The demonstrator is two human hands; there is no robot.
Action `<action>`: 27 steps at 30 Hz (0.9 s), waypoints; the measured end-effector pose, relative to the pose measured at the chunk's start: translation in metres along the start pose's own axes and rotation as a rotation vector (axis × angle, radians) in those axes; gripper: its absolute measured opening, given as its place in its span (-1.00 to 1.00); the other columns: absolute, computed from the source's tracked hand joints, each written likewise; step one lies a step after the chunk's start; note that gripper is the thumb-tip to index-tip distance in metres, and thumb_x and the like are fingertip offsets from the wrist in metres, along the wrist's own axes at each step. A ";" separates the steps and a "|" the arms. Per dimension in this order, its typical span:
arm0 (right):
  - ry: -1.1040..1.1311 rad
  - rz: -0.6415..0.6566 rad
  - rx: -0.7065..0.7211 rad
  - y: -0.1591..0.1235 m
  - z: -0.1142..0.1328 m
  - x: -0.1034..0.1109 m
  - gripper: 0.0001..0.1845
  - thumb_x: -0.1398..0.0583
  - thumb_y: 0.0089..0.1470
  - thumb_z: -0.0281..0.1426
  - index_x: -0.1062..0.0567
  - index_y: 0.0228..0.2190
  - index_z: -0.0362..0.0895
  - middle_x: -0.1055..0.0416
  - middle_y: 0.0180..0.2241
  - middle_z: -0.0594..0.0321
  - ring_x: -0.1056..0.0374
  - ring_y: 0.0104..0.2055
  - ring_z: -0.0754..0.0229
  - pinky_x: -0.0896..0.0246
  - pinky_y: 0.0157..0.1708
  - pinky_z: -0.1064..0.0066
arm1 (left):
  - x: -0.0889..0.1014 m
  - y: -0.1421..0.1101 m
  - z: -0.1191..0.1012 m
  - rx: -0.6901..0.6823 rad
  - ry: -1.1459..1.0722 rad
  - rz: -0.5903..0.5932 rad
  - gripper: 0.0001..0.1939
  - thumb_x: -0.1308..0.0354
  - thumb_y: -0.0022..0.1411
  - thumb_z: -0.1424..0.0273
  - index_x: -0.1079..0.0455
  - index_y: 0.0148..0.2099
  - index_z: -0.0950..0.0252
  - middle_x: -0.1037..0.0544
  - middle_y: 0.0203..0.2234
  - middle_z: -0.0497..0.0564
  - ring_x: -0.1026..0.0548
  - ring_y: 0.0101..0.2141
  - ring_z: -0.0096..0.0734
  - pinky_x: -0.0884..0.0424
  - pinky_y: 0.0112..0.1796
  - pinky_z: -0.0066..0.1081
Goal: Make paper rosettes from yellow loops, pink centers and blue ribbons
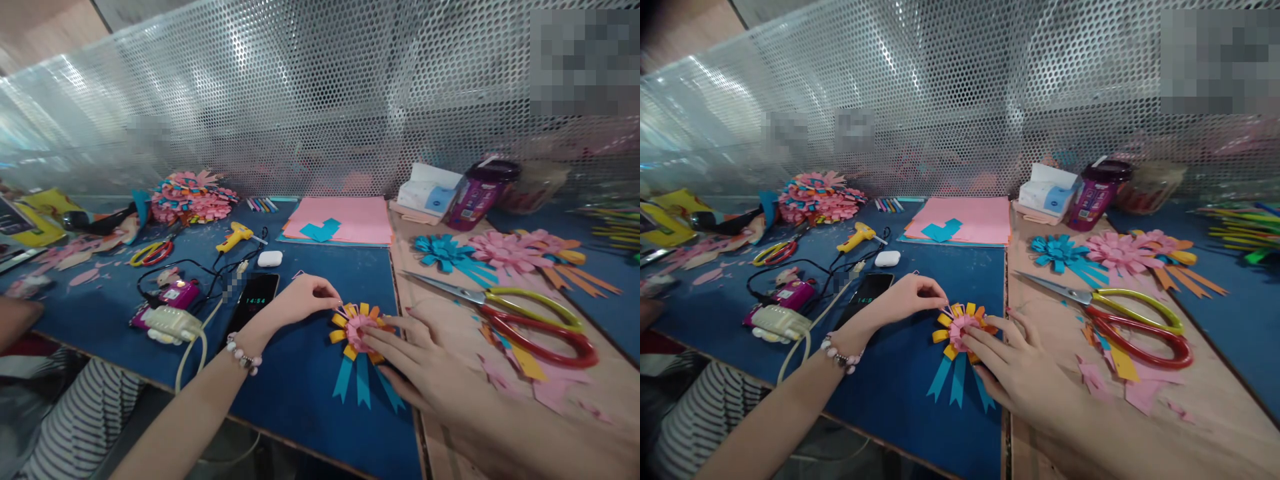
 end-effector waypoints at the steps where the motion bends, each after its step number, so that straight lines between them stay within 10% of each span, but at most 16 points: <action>1: -0.002 0.005 0.000 0.000 0.000 0.000 -0.58 -0.10 0.17 -0.38 -0.35 0.08 0.00 -0.43 0.01 0.33 -0.23 0.06 0.06 0.13 0.13 0.09 | 0.000 0.000 0.000 -0.002 0.000 0.006 -0.81 -0.19 0.12 0.31 -0.51 -0.29 0.33 -0.59 -0.39 0.02 -0.51 -0.36 -0.39 -0.38 -0.30 -0.45; 27: 0.012 0.029 -0.014 -0.002 -0.002 -0.002 -0.58 -0.11 0.17 -0.38 -0.35 0.07 0.01 -0.42 0.01 0.32 -0.23 0.07 0.08 0.13 0.16 0.07 | 0.000 0.000 -0.002 0.004 -0.008 0.039 -0.79 -0.17 0.14 0.28 -0.50 -0.27 0.32 -0.58 -0.38 0.02 -0.50 -0.34 -0.39 -0.37 -0.30 -0.44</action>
Point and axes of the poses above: each hand's wrist, its own y-axis towards the middle knuckle, its own x-axis out of the back of the hand, z = x × y, the point moved 3 cm from there along y, towards the middle knuckle
